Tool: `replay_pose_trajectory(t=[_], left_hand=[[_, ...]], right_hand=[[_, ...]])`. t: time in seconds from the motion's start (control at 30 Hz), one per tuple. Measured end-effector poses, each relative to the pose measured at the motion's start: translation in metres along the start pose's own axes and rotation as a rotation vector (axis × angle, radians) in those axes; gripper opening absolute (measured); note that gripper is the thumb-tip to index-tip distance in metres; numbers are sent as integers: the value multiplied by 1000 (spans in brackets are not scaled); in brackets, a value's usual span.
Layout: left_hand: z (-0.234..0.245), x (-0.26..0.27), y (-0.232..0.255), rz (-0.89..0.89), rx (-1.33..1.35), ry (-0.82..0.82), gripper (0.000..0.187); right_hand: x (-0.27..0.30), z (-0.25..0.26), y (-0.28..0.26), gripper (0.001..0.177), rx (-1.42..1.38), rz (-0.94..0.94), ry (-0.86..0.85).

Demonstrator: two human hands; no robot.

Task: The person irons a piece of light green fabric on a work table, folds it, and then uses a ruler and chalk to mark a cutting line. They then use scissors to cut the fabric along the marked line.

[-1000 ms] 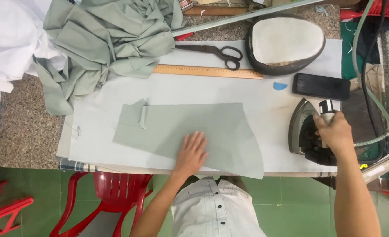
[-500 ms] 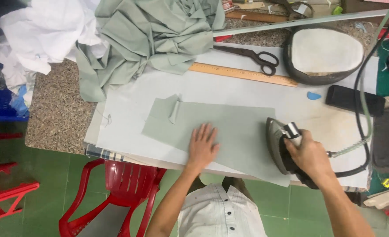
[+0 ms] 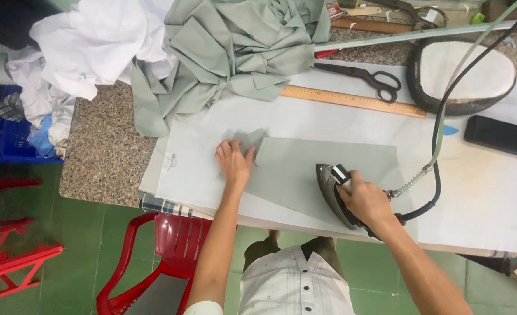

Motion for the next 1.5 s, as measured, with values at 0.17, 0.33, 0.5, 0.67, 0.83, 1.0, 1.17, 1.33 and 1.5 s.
replay_pose_trajectory(t=[0.17, 0.33, 0.5, 0.67, 0.83, 1.0, 1.17, 1.33, 1.5], left_hand=[[33, 3, 16, -43, 59, 64, 19], [64, 9, 6, -51, 108, 183, 15], [77, 22, -13, -20, 113, 262, 27], [108, 67, 62, -169, 85, 230, 49], [86, 155, 188, -484, 19, 2, 68], [37, 225, 297, -918, -111, -422, 70], [31, 152, 229, -745, -55, -181, 62], [51, 61, 70, -288, -271, 14, 63], [82, 44, 12, -80, -91, 23, 67]], right_hand=[[-7, 9, 49, 57, -29, -49, 44], [-8, 48, 121, 60, -80, -127, 87], [-19, 90, 219, 66, -229, -224, 190], [-38, 125, 287, 63, -342, -313, 166], [-48, 143, 308, 64, -380, -319, 215], [-57, 146, 309, 61, -385, -290, 227], [-70, 141, 321, 59, -375, -274, 286], [-77, 146, 313, 61, -346, -240, 351], [-96, 154, 306, 59, -406, -293, 427]])
Point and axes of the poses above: each hand's wrist, its own x-axis away from the middle knuckle, its own z-axis out of the back of the hand, y = z × x, the point moved 8 cm from there along -x, towards the middle knuckle, and after that the axes turned 12 degrees about -x, right-handed, at the moved point
